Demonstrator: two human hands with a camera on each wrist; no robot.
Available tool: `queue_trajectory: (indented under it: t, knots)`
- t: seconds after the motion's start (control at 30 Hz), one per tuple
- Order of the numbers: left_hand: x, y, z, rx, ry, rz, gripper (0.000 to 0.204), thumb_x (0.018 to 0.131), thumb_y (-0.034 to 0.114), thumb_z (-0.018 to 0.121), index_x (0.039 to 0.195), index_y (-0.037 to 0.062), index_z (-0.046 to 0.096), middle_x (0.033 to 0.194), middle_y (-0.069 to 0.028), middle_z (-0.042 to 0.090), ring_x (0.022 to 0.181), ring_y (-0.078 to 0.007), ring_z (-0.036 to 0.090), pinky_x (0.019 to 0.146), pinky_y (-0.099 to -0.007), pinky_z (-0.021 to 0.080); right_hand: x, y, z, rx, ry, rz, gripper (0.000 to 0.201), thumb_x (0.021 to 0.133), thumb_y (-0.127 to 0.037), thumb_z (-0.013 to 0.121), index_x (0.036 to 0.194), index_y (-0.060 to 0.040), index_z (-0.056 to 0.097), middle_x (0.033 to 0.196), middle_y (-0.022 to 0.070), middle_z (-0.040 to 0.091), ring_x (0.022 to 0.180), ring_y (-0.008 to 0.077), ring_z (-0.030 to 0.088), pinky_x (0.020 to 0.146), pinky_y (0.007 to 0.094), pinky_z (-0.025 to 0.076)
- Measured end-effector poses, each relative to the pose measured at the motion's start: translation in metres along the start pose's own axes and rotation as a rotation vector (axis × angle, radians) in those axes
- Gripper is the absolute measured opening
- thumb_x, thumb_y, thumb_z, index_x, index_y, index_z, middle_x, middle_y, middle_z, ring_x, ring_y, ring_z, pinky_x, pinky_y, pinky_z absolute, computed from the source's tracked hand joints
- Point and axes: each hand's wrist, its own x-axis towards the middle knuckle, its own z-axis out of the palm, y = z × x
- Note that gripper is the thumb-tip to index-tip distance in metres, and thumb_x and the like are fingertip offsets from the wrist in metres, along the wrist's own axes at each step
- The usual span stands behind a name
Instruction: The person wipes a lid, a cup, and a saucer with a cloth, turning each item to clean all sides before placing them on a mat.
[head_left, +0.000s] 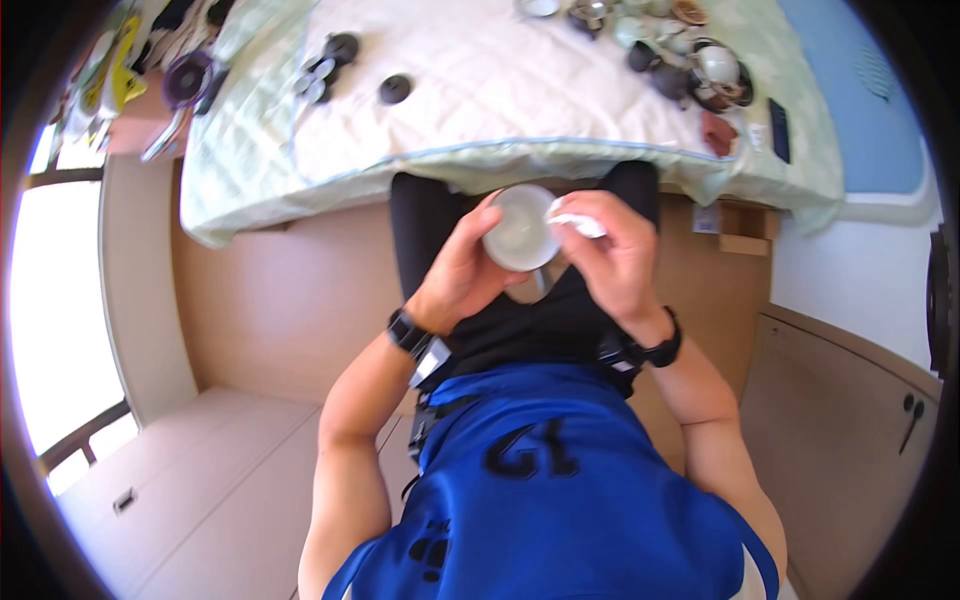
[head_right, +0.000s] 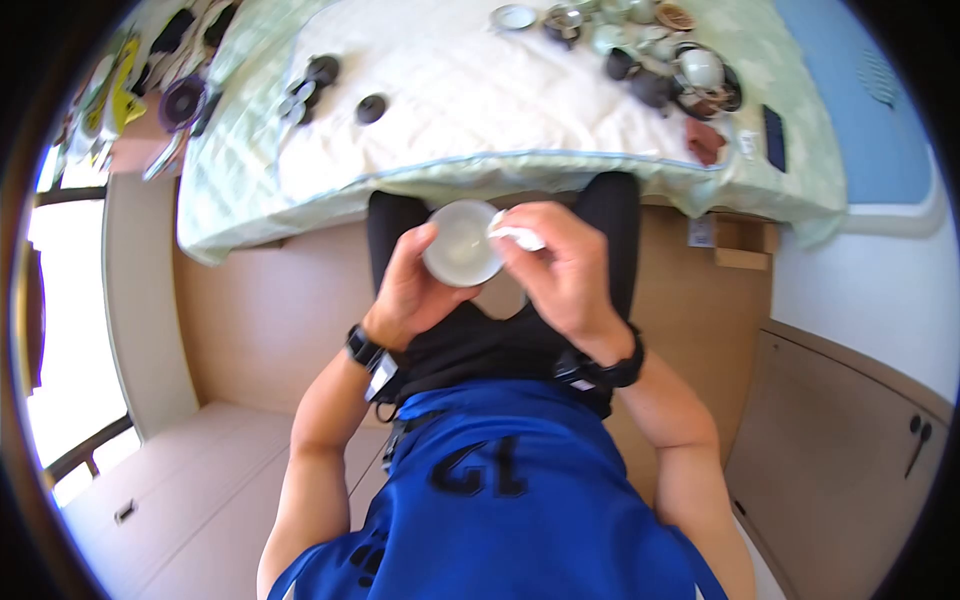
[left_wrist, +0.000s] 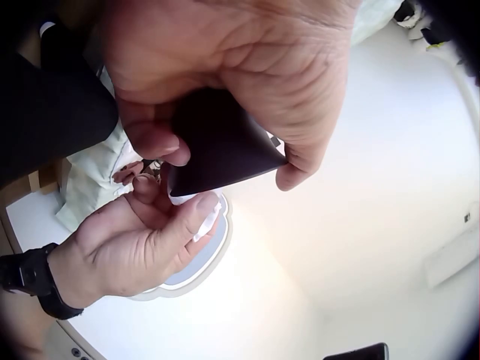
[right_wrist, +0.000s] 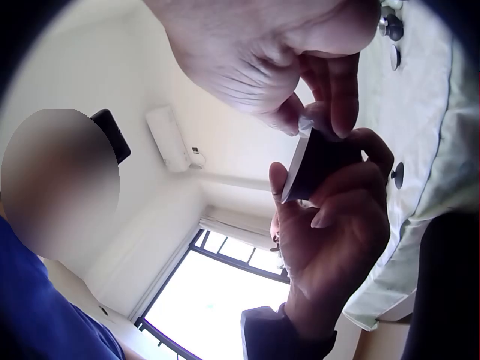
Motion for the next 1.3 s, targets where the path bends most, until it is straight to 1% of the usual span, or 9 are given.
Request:
queue_trajectory:
  t: [0.37, 0.5, 0.57, 0.73, 0.87, 0.93, 1.07, 1.17, 1.3]
  knots:
    - [0.007, 0.022, -0.001, 0.243, 0.006, -0.412, 0.043, 0.099, 0.037, 0.065, 0.131, 0.0107, 0.057, 0.092, 0.0022, 0.063, 0.065, -0.0051, 0.055, 0.050, -0.0216, 0.033, 0.006, 0.005, -0.013, -0.289, -0.098, -0.429, 0.027, 0.082, 0.004, 0.081, 0.107, -0.0025, 0.074, 0.109, 0.0121, 0.070, 0.084, 0.0255, 0.070, 0.071, 0.0337, 0.058]
    - [0.007, 0.015, 0.005, 0.357, 0.006, -0.329, 0.041, 0.098, 0.036, 0.064, 0.130, 0.0104, 0.057, 0.090, 0.0010, 0.063, 0.064, -0.0066, 0.055, 0.052, -0.0222, 0.036, 0.007, 0.009, -0.018, -0.390, -0.169, -0.527, 0.028, 0.078, 0.005, 0.084, 0.103, -0.0023, 0.074, 0.108, 0.0124, 0.068, 0.080, 0.0238, 0.068, 0.066, 0.0320, 0.056]
    - [0.007, 0.014, -0.001, 0.315, -0.043, -0.242, 0.046, 0.097, 0.028, 0.066, 0.136, 0.0081, 0.053, 0.104, -0.0036, 0.065, 0.080, -0.0114, 0.064, 0.063, -0.0254, 0.050, 0.008, 0.012, -0.016, -0.350, -0.131, -0.506, 0.028, 0.079, 0.005, 0.084, 0.104, -0.0023, 0.075, 0.108, 0.0121, 0.069, 0.078, 0.0224, 0.067, 0.065, 0.0313, 0.056]
    - [0.008, 0.009, 0.003, 0.229, -0.038, 0.046, 0.058, 0.093, 0.010, 0.069, 0.146, 0.0088, 0.046, 0.131, -0.0094, 0.061, 0.115, -0.0182, 0.064, 0.096, -0.0326, 0.057, -0.001, 0.009, -0.006, -0.209, -0.037, -0.205, 0.020, 0.086, 0.002, 0.080, 0.106, -0.0019, 0.076, 0.104, 0.0100, 0.069, 0.074, 0.0187, 0.066, 0.062, 0.0299, 0.054]
    - [0.006, 0.007, 0.008, 0.313, -0.101, 0.187, 0.064, 0.094, 0.011, 0.074, 0.150, 0.0110, 0.043, 0.136, -0.0105, 0.058, 0.120, -0.0186, 0.062, 0.103, -0.0344, 0.054, -0.007, 0.016, -0.004, 0.044, -0.040, 0.070, 0.014, 0.090, -0.001, 0.080, 0.104, -0.0004, 0.076, 0.104, 0.0081, 0.070, 0.073, 0.0134, 0.065, 0.060, 0.0276, 0.051]
    - [0.007, 0.005, 0.010, 0.422, -0.114, 0.237, 0.067, 0.095, 0.017, 0.076, 0.152, 0.0116, 0.042, 0.137, -0.0108, 0.058, 0.120, -0.0186, 0.063, 0.100, -0.0343, 0.056, -0.001, 0.015, -0.011, -0.109, -0.032, -0.093, 0.015, 0.089, 0.001, 0.080, 0.104, 0.0001, 0.075, 0.102, 0.0088, 0.069, 0.074, 0.0169, 0.066, 0.061, 0.0298, 0.052]
    - [0.004, 0.026, 0.015, 0.447, -0.048, -0.063, 0.070, 0.098, 0.038, 0.077, 0.152, 0.0058, 0.047, 0.136, -0.0117, 0.061, 0.123, -0.0208, 0.063, 0.102, -0.0352, 0.055, 0.004, 0.006, -0.021, -0.345, -0.112, -0.351, 0.022, 0.083, 0.005, 0.078, 0.104, -0.0005, 0.073, 0.101, 0.0108, 0.066, 0.078, 0.0254, 0.069, 0.065, 0.0354, 0.055]
    - [0.014, 0.025, 0.003, 0.579, -0.034, -0.186, 0.064, 0.098, 0.038, 0.076, 0.147, 0.0038, 0.053, 0.131, -0.0111, 0.063, 0.122, -0.0181, 0.063, 0.100, -0.0330, 0.055, 0.002, 0.006, -0.021, -0.385, -0.172, -0.438, 0.029, 0.077, 0.008, 0.076, 0.104, -0.0020, 0.072, 0.103, 0.0120, 0.065, 0.082, 0.0304, 0.069, 0.068, 0.0389, 0.056]
    - [0.012, 0.018, 0.010, 0.733, -0.059, 0.012, 0.061, 0.099, 0.036, 0.075, 0.145, 0.0024, 0.054, 0.129, -0.0098, 0.064, 0.121, -0.0173, 0.062, 0.104, -0.0338, 0.052, 0.000, 0.009, -0.024, -0.401, -0.156, -0.376, 0.031, 0.077, 0.008, 0.077, 0.106, -0.0029, 0.074, 0.106, 0.0114, 0.065, 0.081, 0.0272, 0.069, 0.067, 0.0366, 0.056]
